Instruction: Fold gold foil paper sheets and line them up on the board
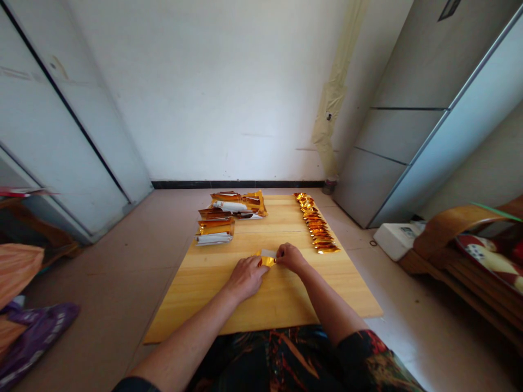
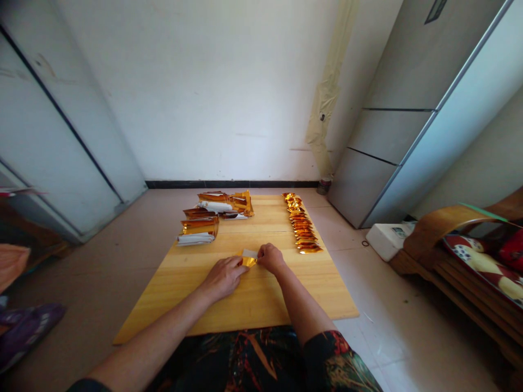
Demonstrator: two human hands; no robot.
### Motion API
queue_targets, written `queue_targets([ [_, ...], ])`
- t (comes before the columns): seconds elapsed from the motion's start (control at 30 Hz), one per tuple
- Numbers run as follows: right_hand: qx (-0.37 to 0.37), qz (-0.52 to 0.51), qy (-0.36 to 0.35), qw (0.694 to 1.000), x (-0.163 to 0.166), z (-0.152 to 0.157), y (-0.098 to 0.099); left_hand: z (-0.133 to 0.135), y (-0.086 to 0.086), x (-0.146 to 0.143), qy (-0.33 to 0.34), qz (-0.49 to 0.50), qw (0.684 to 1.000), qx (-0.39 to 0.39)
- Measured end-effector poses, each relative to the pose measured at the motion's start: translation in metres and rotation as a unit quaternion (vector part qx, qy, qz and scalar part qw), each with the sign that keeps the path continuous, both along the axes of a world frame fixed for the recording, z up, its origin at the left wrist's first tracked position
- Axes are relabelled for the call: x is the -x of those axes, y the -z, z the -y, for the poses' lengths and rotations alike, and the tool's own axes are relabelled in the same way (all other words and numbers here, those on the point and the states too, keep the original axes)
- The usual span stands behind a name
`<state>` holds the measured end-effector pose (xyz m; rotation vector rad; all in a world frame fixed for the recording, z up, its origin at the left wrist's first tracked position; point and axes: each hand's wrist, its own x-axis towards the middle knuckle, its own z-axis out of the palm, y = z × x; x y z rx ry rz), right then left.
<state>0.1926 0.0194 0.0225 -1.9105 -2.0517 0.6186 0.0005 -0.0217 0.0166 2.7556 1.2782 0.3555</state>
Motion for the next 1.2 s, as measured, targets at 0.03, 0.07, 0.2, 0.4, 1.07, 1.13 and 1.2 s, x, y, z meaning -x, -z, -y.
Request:
queue_targets([
  [0.03, 0.001, -0.001, -0.003, 1.0, 0.0, 0.0, -0.001, 0.001, 0.0, -0.001, -0.001, -0.006, 1.0, -0.002],
  [0.07, 0.003, -0.001, -0.006, 1.0, 0.0, 0.0, -0.001, 0.001, -0.001, -0.001, -0.003, -0.013, 1.0, -0.004],
  [0.2, 0.009, 0.015, 0.004, 1.0, 0.004, 0.003, -0.003, 0.002, -0.002, -0.003, -0.015, -0.03, 0.999, -0.007],
  [0.4, -0.004, 0.068, 0.018, 0.998, 0.013, 0.008, -0.006, 0.003, -0.001, -0.005, -0.022, -0.034, 0.999, -0.004],
  [1.07, -0.118, 0.087, -0.176, 0.973, 0.016, 0.05, -0.004, -0.022, 0.008, -0.012, -0.133, 0.108, 0.985, -0.008],
  [1.13, -0.122, 0.07, -0.197, 0.97, 0.014, 0.049, 0.0, -0.023, 0.012, -0.013, -0.134, 0.126, 0.983, -0.004],
  [1.2, -0.128, 0.036, -0.22, 0.966, 0.005, 0.043, 0.006, -0.025, 0.017, -0.011, -0.12, 0.15, 0.981, 0.004],
])
